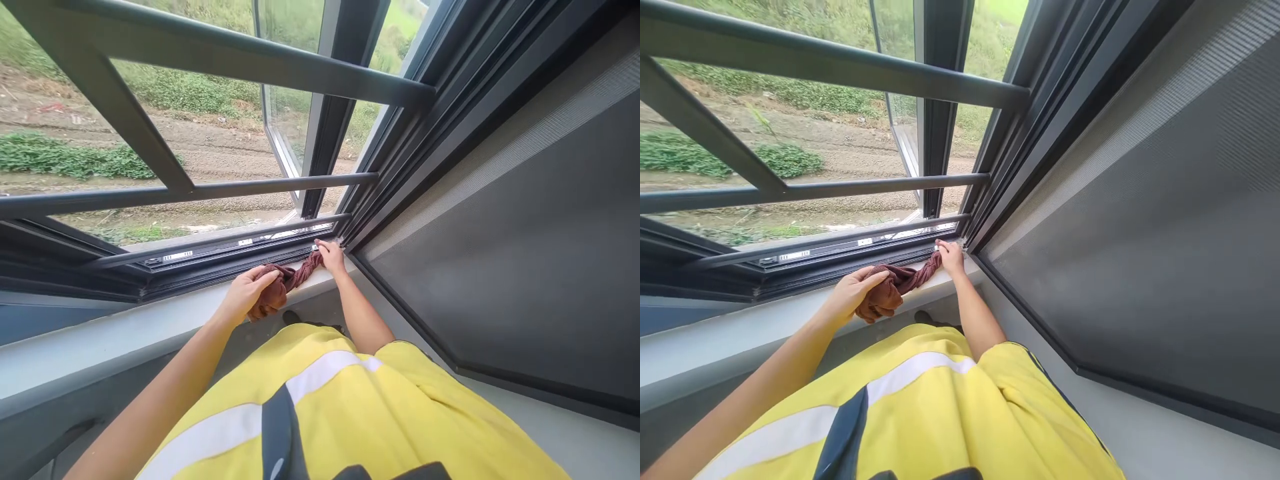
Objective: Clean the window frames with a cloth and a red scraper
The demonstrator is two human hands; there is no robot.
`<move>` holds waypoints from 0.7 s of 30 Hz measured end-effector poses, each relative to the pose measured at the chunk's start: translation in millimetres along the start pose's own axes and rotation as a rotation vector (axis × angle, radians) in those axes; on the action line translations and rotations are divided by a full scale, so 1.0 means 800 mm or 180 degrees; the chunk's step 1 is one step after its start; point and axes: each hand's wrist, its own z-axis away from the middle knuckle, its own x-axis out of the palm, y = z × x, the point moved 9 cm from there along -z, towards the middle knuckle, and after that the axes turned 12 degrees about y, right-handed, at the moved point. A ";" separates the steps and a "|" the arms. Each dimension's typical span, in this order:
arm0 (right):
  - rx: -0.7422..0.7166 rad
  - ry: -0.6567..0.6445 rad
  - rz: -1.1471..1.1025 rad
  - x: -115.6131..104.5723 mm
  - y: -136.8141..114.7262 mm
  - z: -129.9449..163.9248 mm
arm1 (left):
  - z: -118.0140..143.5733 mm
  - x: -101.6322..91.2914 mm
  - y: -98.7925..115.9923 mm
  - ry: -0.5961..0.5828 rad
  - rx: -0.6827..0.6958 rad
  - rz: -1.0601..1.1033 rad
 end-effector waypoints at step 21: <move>0.1672 -0.2298 -0.1695 0.075 -0.042 0.186 | 0.049 -0.097 -0.098 -0.0019 -0.0424 0.1941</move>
